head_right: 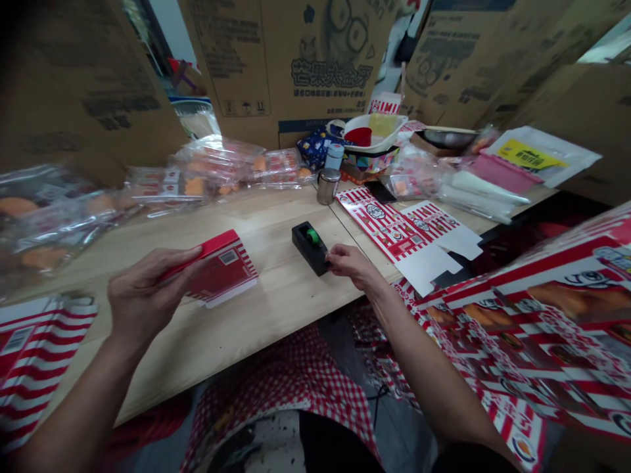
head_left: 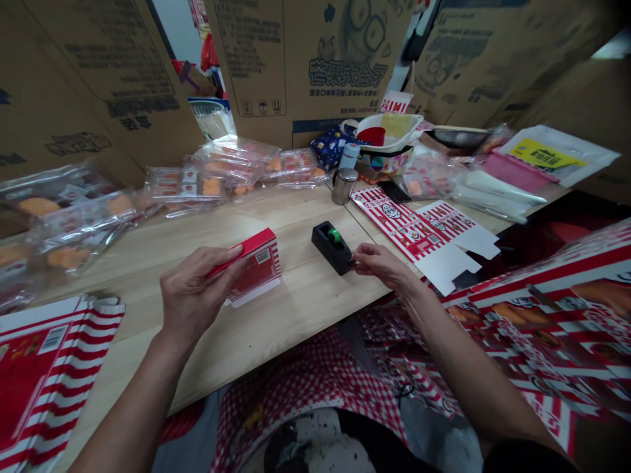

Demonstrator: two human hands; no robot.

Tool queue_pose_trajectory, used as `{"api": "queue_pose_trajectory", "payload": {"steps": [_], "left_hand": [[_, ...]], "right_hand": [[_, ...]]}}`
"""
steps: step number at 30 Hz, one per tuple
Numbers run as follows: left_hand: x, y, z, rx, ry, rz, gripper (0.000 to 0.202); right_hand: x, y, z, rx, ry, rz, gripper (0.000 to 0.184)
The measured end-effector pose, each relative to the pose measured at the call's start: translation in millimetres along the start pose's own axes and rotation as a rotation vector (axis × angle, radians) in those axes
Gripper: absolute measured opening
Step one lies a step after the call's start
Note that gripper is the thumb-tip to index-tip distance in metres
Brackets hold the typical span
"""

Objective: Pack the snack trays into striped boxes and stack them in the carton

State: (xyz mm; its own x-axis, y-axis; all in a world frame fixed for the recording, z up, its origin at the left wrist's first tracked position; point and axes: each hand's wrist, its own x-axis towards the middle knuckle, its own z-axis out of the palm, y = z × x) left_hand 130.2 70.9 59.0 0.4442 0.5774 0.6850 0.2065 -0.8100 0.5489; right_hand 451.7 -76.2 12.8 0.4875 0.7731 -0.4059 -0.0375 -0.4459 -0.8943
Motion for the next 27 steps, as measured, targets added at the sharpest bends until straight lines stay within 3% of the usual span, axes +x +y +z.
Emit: {"api": "queue_pose_trajectory", "payload": {"steps": [9,14,18,20,23,27], "left_hand": [[0.7,-1.8,2.6,0.047,0.015,0.016,0.022],[-0.4,-5.1,2.1,-0.003,0.017,-0.026,0.019],[-6.7,-1.1,-0.8,-0.001,-0.011,-0.027,0.022],[-10.2,4.1,-1.1,0.003,-0.011,-0.022,0.019],[-13.1,12.0,-0.3,0.002,-0.017,-0.022,0.013],[-15.8,18.2,-1.5,0.011,-0.041,0.016,0.018]], "right_hand": [[14.6,44.5,14.7,-0.135,0.218,-0.023,0.020],[15.0,39.1,10.0,-0.183,0.194,-0.029,0.014],[-8.3,20.2,6.0,-0.212,0.174,-0.136,0.011],[-25.9,4.8,18.7,-0.179,0.103,-0.287,0.010],[-53.3,-23.5,59.7,-0.038,-0.088,-0.545,0.011],[-77.0,-59.0,124.5,0.085,-0.267,-0.620,0.022]]}}
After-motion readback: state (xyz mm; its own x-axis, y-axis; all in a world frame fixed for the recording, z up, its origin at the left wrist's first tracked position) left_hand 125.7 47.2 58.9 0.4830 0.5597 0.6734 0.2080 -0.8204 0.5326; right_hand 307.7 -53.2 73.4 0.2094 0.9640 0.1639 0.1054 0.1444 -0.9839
